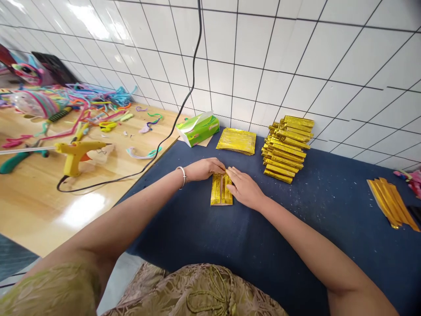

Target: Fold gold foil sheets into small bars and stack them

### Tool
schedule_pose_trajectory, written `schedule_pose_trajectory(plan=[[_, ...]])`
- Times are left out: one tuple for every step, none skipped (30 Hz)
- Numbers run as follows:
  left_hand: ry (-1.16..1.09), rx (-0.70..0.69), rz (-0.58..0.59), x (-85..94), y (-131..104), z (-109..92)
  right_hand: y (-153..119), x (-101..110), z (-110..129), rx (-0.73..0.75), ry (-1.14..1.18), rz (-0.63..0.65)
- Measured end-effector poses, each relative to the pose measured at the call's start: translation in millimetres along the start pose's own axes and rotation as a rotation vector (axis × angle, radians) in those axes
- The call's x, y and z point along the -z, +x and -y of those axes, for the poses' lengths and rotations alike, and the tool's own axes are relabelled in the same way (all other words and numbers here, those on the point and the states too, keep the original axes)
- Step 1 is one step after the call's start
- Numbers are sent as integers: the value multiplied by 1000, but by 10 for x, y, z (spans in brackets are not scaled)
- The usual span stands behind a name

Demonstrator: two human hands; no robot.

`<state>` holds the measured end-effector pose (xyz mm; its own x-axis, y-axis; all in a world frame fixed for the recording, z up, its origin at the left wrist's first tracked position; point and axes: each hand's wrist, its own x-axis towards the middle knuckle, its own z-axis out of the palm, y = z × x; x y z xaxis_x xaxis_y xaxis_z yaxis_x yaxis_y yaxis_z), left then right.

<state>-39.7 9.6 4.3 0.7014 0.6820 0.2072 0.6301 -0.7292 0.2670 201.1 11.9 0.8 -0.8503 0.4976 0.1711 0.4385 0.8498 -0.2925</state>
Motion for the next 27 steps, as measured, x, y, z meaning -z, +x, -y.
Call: schedule_pose_trajectory(plan=[[2, 0, -10, -8, -10, 9, 61, -43, -32, 4, -19, 35], [5, 5, -26, -19, -23, 19, 103, -80, -51, 2, -39, 58], [10, 15, -45, -35, -42, 29, 124, -108, -60, 3, -56, 78], [17, 29, -62, -53, -65, 36, 130, -126, -62, 6, -72, 93], [25, 45, -77, -72, -93, 41, 126, -134, -59, 9, -86, 103], [37, 63, -85, -91, -126, 40, 115, -134, -53, 13, -97, 110], [50, 80, -83, -106, -161, 35, 105, -127, -47, 16, -106, 118], [65, 97, -75, -115, -198, 23, 98, -115, -41, 15, -115, 124], [79, 112, -60, -118, -235, 6, 98, -100, -36, 11, -123, 129], [90, 120, -42, -114, -271, -15, 105, -84, -30, 3, -128, 134], [99, 127, -23, -104, -305, -39, 119, -67, -22, -6, -132, 139], [104, 125, -2, -88, -335, -63, 139, -51, -12, -16, -136, 142], [108, 123, 15, -70, -362, -87, 161, -36, 1, -28, -140, 141], [111, 121, 31, -52, -384, -109, 183, -24, 16, -40, -148, 138], [113, 119, 42, -36, -403, -127, 201, -13, 32, -51, -160, 133], [115, 122, 48, -23, -419, -141, 215, -5, 47, -60, -173, 129], [115, 124, 49, -14, -433, -151, 223, 1, 58, -66, -186, 127], [114, 128, 48, -9, -445, -156, 225, 5, 66, -67, -196, 129], [112, 132, 46, -8, -456, -158, 223, 8, 69, -63, -202, 137], [109, 137, 45, -9, -466, -156, 218, 9, 67, -58, -205, 146], [106, 140, 47, -13, -475, -153, 210, 8, 63, -54, -207, 154], [104, 142, 50, -17, -483, -148, 203, 4, 57, -51, -209, 161], [105, 148, 52, -21, -491, -142, 195, -1, 52, -51, -212, 167], [108, 156, 55, -26, -498, -134, 188, -8, 48, -51, -215, 173], [112, 164, 58, -30, -505, -125, 182, -17, 46, -53, -216, 178], [116, 173, 61, -35, -513, -115, 176, -24, 45, -55, -216, 183], [119, 181, 63, -38, -522, -104, 169, -31, 46, -58, -214, 187]])
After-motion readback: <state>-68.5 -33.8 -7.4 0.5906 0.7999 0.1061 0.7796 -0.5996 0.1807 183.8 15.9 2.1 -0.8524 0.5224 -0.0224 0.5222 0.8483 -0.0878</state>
